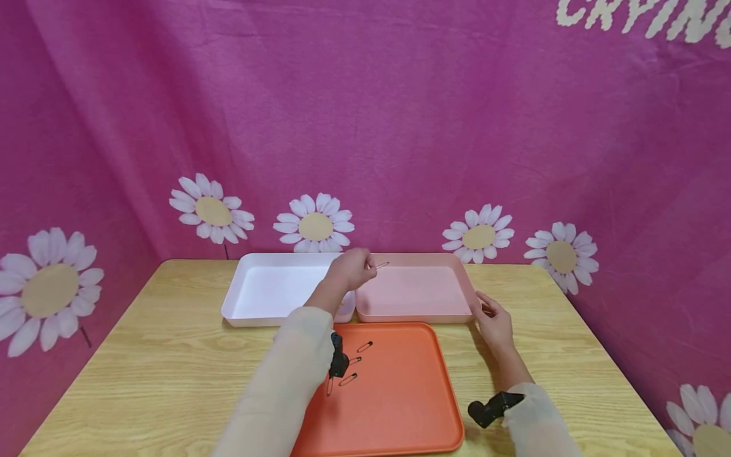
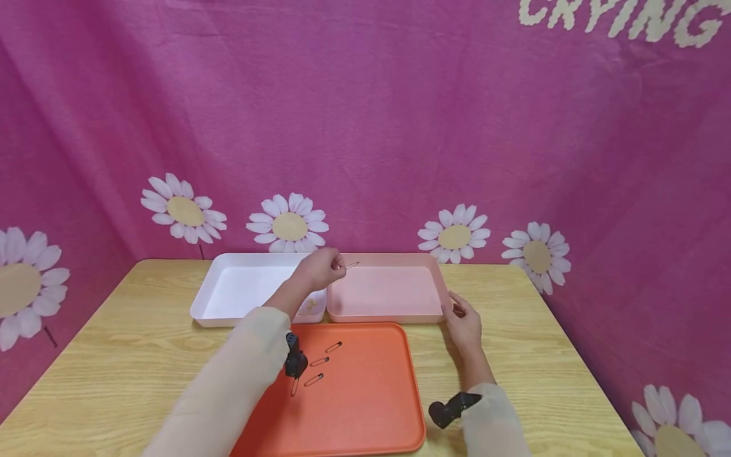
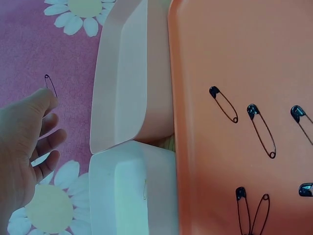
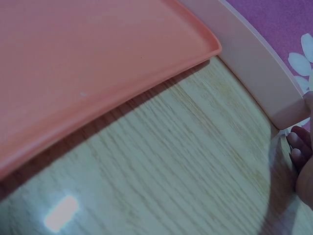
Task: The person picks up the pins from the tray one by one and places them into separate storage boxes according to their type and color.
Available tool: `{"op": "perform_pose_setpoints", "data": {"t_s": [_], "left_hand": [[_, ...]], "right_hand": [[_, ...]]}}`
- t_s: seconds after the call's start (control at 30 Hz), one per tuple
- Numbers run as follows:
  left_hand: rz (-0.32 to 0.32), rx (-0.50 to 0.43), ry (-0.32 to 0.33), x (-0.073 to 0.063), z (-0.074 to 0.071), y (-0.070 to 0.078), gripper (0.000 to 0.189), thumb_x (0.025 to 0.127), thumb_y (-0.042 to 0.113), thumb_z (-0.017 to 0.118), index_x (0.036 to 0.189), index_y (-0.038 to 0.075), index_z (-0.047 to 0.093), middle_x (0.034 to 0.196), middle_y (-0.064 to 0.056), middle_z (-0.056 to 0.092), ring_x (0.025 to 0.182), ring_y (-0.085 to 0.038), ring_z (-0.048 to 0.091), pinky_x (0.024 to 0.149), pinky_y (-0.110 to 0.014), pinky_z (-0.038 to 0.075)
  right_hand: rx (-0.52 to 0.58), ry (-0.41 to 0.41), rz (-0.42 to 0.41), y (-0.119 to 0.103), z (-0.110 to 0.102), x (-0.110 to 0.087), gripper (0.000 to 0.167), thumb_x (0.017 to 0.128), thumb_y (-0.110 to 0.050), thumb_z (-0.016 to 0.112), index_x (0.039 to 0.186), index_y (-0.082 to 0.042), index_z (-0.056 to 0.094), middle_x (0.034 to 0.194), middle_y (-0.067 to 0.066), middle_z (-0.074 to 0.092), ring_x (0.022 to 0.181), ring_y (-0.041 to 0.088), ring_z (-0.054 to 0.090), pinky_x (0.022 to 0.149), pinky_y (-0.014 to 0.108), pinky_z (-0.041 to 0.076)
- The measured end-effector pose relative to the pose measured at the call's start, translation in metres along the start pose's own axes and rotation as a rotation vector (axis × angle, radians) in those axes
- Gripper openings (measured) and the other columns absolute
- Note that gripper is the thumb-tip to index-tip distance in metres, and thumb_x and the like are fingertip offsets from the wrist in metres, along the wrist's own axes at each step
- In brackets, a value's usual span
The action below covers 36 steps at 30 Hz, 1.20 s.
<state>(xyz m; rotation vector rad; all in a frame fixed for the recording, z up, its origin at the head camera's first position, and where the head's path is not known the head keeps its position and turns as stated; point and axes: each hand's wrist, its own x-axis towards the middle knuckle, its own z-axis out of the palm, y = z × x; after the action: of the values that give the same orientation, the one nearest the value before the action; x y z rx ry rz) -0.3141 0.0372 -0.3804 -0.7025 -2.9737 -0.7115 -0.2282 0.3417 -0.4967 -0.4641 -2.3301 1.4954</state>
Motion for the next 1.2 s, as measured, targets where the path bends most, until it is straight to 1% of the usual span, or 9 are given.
{"op": "perform_pose_setpoints", "data": {"t_s": [0.03,0.17,0.27,0.4,0.5,0.67,0.87,1.03,1.2], "left_hand": [[-0.004,0.005,-0.001,0.000,0.000,-0.001,0.006,0.085,0.017,0.057,0.084,0.013,0.060,0.080,0.002,0.057,0.072,-0.013,0.051,0.068,-0.029,0.045],[-0.009,0.006,-0.002,0.003,-0.001,-0.001,0.007,0.085,0.017,0.055,0.083,0.013,0.061,0.080,0.002,0.058,0.073,-0.013,0.052,0.067,-0.029,0.045],[-0.017,-0.015,-0.001,0.005,-0.004,0.002,0.010,0.088,0.019,0.055,0.091,0.012,0.062,0.083,0.000,0.059,0.075,-0.014,0.053,0.070,-0.031,0.046],[-0.035,-0.068,-0.021,0.005,-0.005,0.005,0.022,0.092,0.025,0.056,0.109,0.011,0.059,0.090,-0.004,0.061,0.077,-0.017,0.055,0.071,-0.032,0.047],[-0.052,-0.096,-0.045,0.004,-0.003,0.003,0.027,0.092,0.028,0.057,0.114,0.012,0.057,0.093,-0.004,0.062,0.078,-0.017,0.056,0.071,-0.030,0.047],[-0.057,-0.098,-0.065,0.003,-0.001,-0.002,0.028,0.092,0.030,0.058,0.114,0.013,0.058,0.096,-0.004,0.062,0.082,-0.017,0.057,0.073,-0.031,0.048],[-0.023,-0.055,-0.084,-0.001,-0.001,-0.007,0.028,0.091,0.031,0.060,0.111,0.012,0.059,0.094,-0.004,0.063,0.082,-0.017,0.057,0.075,-0.032,0.047],[0.009,-0.032,-0.122,-0.008,0.002,-0.011,0.026,0.090,0.031,0.061,0.109,0.012,0.060,0.093,-0.004,0.063,0.081,-0.017,0.056,0.075,-0.031,0.047],[0.042,-0.006,-0.131,-0.013,0.004,-0.014,0.026,0.089,0.031,0.063,0.108,0.013,0.061,0.095,-0.003,0.062,0.084,-0.017,0.055,0.079,-0.032,0.047]], "right_hand": [[-0.001,-0.003,0.001,0.000,0.001,0.000,0.044,0.094,-0.025,0.055,0.134,-0.008,0.051,0.127,0.023,0.054,0.088,-0.007,0.044,0.070,0.001,0.037],[-0.012,-0.006,0.000,0.000,0.001,0.001,0.044,0.094,-0.025,0.055,0.134,-0.008,0.051,0.127,0.023,0.054,0.093,-0.002,0.047,0.070,0.001,0.036],[-0.012,0.000,-0.004,-0.001,0.001,0.001,0.044,0.094,-0.025,0.055,0.134,-0.007,0.051,0.127,0.023,0.054,0.093,-0.001,0.048,0.070,0.001,0.036],[0.005,0.002,-0.008,-0.001,0.002,0.001,0.043,0.093,-0.024,0.056,0.133,-0.006,0.052,0.126,0.025,0.054,0.084,-0.011,0.043,0.070,0.001,0.037],[0.009,-0.002,-0.005,-0.001,0.002,0.001,0.044,0.093,-0.024,0.056,0.133,-0.006,0.051,0.126,0.025,0.054,0.081,-0.015,0.042,0.070,0.001,0.037],[0.010,-0.003,0.006,-0.001,0.001,0.001,0.044,0.094,-0.025,0.056,0.134,-0.007,0.051,0.126,0.024,0.054,0.081,-0.014,0.043,0.069,0.002,0.038],[-0.002,-0.001,0.012,-0.001,0.001,0.000,0.045,0.093,-0.026,0.056,0.134,-0.007,0.051,0.127,0.023,0.054,0.088,-0.007,0.045,0.070,0.001,0.037],[0.010,0.005,0.010,0.000,0.001,0.000,0.044,0.093,-0.024,0.056,0.133,-0.007,0.052,0.125,0.024,0.054,0.081,-0.014,0.043,0.070,0.001,0.037],[-0.001,0.001,-0.005,-0.002,0.000,0.000,0.044,0.094,-0.024,0.055,0.134,-0.006,0.051,0.126,0.026,0.054,0.079,-0.017,0.041,0.070,0.001,0.037]]}}
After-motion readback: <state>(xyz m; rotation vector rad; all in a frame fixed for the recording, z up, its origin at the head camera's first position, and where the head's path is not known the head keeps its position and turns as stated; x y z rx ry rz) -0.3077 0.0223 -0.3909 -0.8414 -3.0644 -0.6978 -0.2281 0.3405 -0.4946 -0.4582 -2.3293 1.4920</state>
